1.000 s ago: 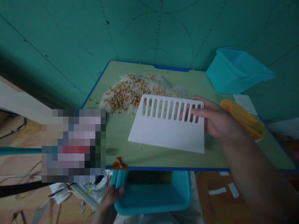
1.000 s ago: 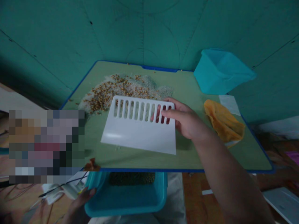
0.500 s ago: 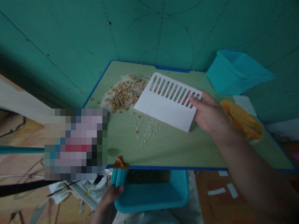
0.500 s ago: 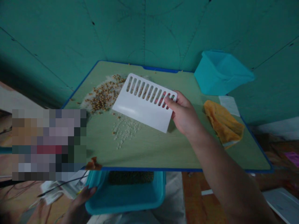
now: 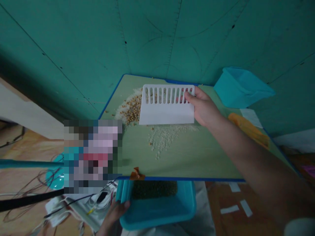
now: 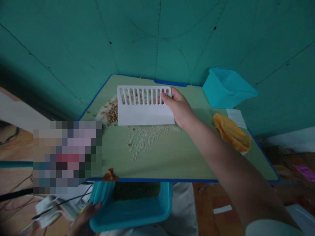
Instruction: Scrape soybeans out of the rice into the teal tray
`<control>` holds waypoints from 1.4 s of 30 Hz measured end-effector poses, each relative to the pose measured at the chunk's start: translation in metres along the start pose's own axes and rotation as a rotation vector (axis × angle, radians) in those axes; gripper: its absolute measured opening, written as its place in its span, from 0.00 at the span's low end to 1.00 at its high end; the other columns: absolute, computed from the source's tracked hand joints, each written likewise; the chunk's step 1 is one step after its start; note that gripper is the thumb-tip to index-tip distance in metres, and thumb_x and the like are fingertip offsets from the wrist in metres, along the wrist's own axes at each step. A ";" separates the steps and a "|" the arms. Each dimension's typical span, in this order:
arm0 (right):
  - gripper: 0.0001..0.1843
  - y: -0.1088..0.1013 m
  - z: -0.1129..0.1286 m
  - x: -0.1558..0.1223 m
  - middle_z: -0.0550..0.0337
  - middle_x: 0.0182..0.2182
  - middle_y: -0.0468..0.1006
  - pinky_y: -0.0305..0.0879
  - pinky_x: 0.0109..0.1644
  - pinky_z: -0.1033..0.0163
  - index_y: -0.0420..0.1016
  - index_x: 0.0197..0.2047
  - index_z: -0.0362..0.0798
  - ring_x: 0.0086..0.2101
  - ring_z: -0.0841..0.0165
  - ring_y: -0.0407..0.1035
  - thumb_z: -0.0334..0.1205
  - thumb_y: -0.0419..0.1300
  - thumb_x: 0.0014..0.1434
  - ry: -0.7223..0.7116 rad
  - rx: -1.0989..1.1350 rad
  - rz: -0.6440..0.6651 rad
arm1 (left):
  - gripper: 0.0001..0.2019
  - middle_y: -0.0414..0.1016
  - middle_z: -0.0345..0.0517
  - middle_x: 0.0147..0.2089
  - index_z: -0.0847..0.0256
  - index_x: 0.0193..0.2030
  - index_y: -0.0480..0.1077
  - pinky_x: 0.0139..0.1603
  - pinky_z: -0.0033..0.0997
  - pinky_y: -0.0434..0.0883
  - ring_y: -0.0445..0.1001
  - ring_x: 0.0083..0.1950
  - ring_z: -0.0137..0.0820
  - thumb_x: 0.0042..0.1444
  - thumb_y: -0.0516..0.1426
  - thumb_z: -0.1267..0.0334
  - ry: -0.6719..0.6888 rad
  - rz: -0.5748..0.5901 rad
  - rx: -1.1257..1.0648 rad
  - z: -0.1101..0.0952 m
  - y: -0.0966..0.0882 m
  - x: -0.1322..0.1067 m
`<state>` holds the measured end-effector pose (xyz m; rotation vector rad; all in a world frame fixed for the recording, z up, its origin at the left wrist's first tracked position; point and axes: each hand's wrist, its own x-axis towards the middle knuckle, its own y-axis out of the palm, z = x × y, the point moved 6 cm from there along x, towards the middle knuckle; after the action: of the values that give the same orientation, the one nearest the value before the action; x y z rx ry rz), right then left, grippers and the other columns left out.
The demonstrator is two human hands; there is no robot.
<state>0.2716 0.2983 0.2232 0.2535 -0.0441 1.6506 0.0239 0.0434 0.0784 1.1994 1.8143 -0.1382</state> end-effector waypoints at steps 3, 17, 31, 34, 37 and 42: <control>0.14 0.007 -0.004 0.008 0.65 0.33 0.79 0.69 0.44 0.52 0.70 0.36 0.54 0.40 0.62 0.74 0.47 0.66 0.47 0.002 0.000 0.034 | 0.10 0.80 0.38 0.22 0.50 0.16 0.73 0.53 0.44 0.69 0.67 0.58 0.52 0.29 0.70 0.56 -0.007 -0.005 -0.011 0.001 -0.006 0.000; 0.13 0.005 -0.020 0.003 0.66 0.26 0.77 0.68 0.38 0.56 0.69 0.34 0.53 0.29 0.66 0.73 0.46 0.66 0.46 0.139 -0.007 0.004 | 0.16 0.83 0.36 0.41 0.51 0.30 0.79 0.57 0.41 0.66 0.58 0.65 0.48 0.30 0.70 0.54 -0.027 0.041 0.028 0.008 -0.028 0.009; 0.14 0.005 -0.019 -0.025 0.66 0.26 0.76 0.67 0.36 0.59 0.70 0.34 0.53 0.28 0.68 0.71 0.47 0.66 0.46 0.232 -0.005 -0.008 | 0.09 0.83 0.41 0.29 0.50 0.18 0.75 0.51 0.50 0.71 0.69 0.56 0.55 0.31 0.69 0.54 0.055 -0.020 0.028 -0.001 -0.009 -0.001; 0.13 0.007 -0.019 -0.032 0.66 0.26 0.77 0.68 0.36 0.59 0.71 0.34 0.53 0.28 0.68 0.71 0.46 0.67 0.45 0.260 0.021 -0.018 | 0.10 0.83 0.40 0.29 0.50 0.18 0.75 0.51 0.49 0.71 0.69 0.56 0.55 0.29 0.70 0.54 0.055 -0.038 0.030 0.000 -0.012 0.001; 0.12 0.010 -0.019 -0.039 0.66 0.25 0.77 0.68 0.36 0.60 0.72 0.32 0.52 0.27 0.68 0.71 0.45 0.67 0.45 0.291 0.045 -0.009 | 0.14 0.84 0.37 0.35 0.51 0.28 0.79 0.52 0.45 0.71 0.68 0.57 0.52 0.30 0.70 0.55 0.031 -0.018 0.009 0.002 -0.014 0.003; 0.12 0.016 -0.017 -0.045 0.67 0.27 0.78 0.67 0.38 0.60 0.72 0.32 0.52 0.28 0.69 0.71 0.44 0.68 0.44 0.304 0.064 0.003 | 0.14 0.84 0.37 0.39 0.51 0.30 0.80 0.51 0.45 0.72 0.69 0.56 0.51 0.31 0.70 0.56 0.015 0.000 0.015 0.003 -0.013 0.003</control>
<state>0.2565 0.2558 0.1996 0.0490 0.2384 1.6796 0.0153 0.0371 0.0691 1.2142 1.8296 -0.1437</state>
